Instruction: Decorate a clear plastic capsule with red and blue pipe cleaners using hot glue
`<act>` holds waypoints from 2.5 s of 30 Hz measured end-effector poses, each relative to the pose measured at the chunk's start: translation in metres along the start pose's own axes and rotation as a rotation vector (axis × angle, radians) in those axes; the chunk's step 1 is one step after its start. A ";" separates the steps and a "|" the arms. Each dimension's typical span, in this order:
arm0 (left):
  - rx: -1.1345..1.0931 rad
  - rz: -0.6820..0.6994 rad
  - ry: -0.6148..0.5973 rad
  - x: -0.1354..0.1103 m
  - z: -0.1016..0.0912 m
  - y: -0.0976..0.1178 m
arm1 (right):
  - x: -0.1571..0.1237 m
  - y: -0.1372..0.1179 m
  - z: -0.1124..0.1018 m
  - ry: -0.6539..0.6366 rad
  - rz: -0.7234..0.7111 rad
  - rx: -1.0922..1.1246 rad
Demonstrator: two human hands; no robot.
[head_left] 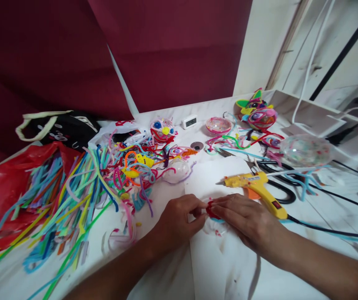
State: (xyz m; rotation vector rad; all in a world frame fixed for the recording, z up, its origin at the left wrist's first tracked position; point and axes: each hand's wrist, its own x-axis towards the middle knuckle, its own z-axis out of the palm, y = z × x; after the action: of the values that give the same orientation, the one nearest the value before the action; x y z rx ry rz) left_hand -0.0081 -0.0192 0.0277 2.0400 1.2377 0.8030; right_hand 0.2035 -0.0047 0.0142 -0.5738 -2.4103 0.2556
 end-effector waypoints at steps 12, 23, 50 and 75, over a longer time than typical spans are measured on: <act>0.028 0.015 -0.016 0.003 -0.002 0.002 | 0.004 -0.002 -0.002 0.022 0.003 0.029; 0.077 0.045 -0.020 0.002 -0.002 0.001 | 0.003 -0.002 -0.001 0.008 0.012 0.035; 0.077 0.066 0.002 0.000 0.001 -0.003 | 0.000 -0.003 0.002 -0.017 0.036 0.004; 0.142 0.071 -0.011 -0.001 0.002 -0.004 | 0.004 -0.005 0.003 0.026 0.015 -0.004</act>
State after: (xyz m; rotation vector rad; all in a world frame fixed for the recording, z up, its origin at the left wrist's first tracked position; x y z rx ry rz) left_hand -0.0093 -0.0193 0.0233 2.2098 1.2538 0.7541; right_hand 0.1976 -0.0070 0.0158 -0.5940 -2.3828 0.2487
